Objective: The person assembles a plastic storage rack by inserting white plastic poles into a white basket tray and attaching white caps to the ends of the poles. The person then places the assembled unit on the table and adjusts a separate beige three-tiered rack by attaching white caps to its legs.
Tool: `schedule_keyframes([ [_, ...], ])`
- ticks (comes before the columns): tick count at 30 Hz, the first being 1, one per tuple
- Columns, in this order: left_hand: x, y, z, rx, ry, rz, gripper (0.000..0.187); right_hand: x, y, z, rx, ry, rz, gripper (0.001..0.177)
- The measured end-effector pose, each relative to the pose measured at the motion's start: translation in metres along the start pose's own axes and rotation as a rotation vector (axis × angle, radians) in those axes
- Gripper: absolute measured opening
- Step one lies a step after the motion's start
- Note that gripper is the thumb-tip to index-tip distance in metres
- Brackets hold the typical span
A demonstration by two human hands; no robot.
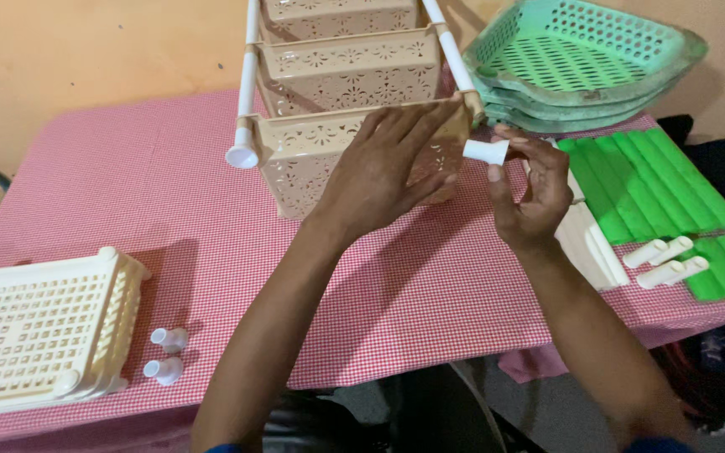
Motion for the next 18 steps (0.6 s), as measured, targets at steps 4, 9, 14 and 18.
schedule_keyframes([
  [4, 0.037, 0.047, -0.009, 0.136, 0.072, -0.034, 0.043, 0.016, -0.041, 0.019, -0.025, 0.013, 0.207, 0.037],
  [9, 0.079, 0.082, 0.011, 0.099, 0.145, -0.170, 0.026, 0.045, -0.098, 0.042, 0.052, 0.039, 0.469, 0.044],
  [14, 0.113, 0.063, 0.032, 0.120, 0.145, -0.248, 0.027, 0.063, -0.126, 0.038, 0.043, 0.037, 0.498, 0.046],
  [18, 0.132, 0.043, 0.046, 0.197, 0.167, -0.275, 0.029, 0.075, -0.124, 0.019, 0.020, -0.080, 0.474, 0.046],
])
Point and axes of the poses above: each hand's wrist, its own x-axis away from the middle knuckle, its own y-axis out of the back of the hand, z = x × y, the point moved 9 cm from there along -x, towards the middle knuckle, and after that the axes turned 15 degrees about -z, right-handed, at the moved point
